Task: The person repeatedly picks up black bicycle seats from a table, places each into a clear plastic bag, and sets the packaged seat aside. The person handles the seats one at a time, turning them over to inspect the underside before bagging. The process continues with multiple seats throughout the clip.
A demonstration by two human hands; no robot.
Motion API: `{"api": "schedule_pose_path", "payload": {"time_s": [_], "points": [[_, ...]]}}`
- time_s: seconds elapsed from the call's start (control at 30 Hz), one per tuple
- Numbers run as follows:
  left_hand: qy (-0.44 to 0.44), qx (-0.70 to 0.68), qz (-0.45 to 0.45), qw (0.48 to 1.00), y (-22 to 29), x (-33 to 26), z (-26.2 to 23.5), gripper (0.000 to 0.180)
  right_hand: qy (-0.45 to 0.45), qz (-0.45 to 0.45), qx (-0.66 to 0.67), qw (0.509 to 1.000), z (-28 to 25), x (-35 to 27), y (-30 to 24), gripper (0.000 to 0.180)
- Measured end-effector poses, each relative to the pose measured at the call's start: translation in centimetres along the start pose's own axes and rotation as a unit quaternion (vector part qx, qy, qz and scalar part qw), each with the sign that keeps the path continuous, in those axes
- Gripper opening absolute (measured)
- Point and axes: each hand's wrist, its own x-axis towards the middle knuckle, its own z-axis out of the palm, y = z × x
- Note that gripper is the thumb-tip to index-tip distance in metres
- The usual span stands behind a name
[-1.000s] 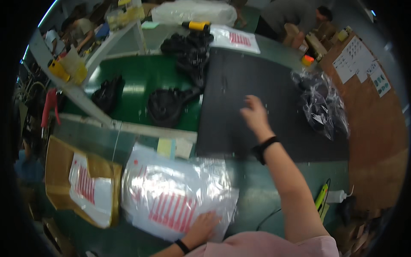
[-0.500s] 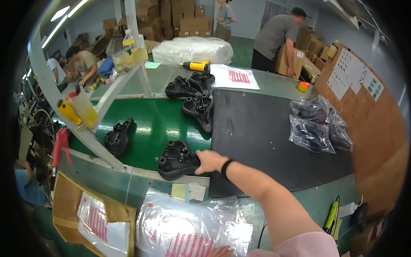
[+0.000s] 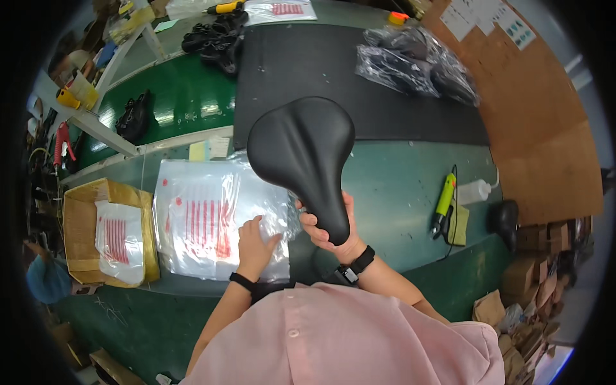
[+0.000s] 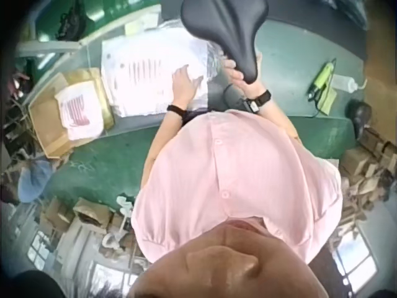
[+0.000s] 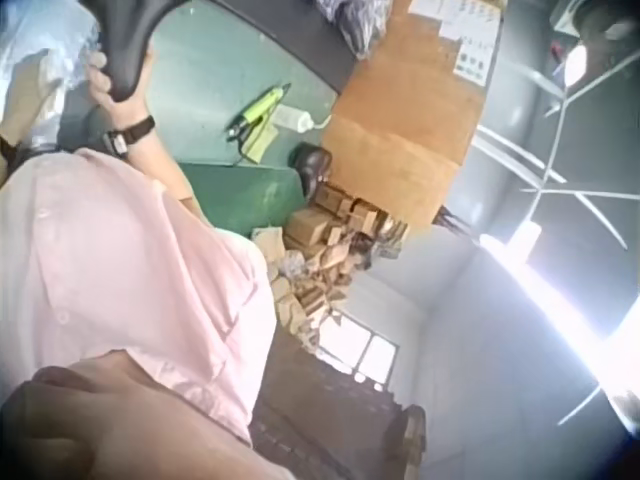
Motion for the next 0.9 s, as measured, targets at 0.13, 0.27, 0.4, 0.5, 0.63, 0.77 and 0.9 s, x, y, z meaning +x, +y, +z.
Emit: {"api": "schedule_pose_path", "payload": {"time_s": [0.13,0.27,0.4,0.5,0.63,0.77,0.9], "points": [[-0.03,0.082,-0.028,0.996,1.6,-2.2,3.5,0.064,0.029,-0.02,-0.072,0.997,0.7,-5.8,-0.4,0.085],[-0.003,0.01,-0.014,1.0,-3.0,-2.0,5.4,0.041,0.217,-0.04,-0.384,0.897,1.6,-10.2,-1.8,0.071],[-0.045,-0.23,-0.172,0.957,-3.2,-1.3,4.0,0.015,0.38,-0.185,-0.825,0.375,-1.7,-13.1,-3.2,0.073],[-0.019,-0.199,-0.163,0.966,-4.6,-1.4,4.1,0.023,0.448,0.007,-0.87,0.207,-2.5,-14.6,-4.0,0.086],[0.016,-0.473,-0.222,0.852,-3.1,-1.1,2.6,0.018,0.457,-0.159,-0.74,0.467,-7.2,-15.7,-3.6,0.073],[0.051,-0.474,-0.206,0.854,-3.5,-1.2,1.8,0.015,0.44,-0.049,-0.478,0.759,-5.1,-12.5,-3.4,0.054],[0.016,-0.449,-0.185,0.874,-3.6,-0.5,1.1,0.014,0.38,-0.083,-0.565,0.728,-2.9,-8.5,0.8,0.06]]}}
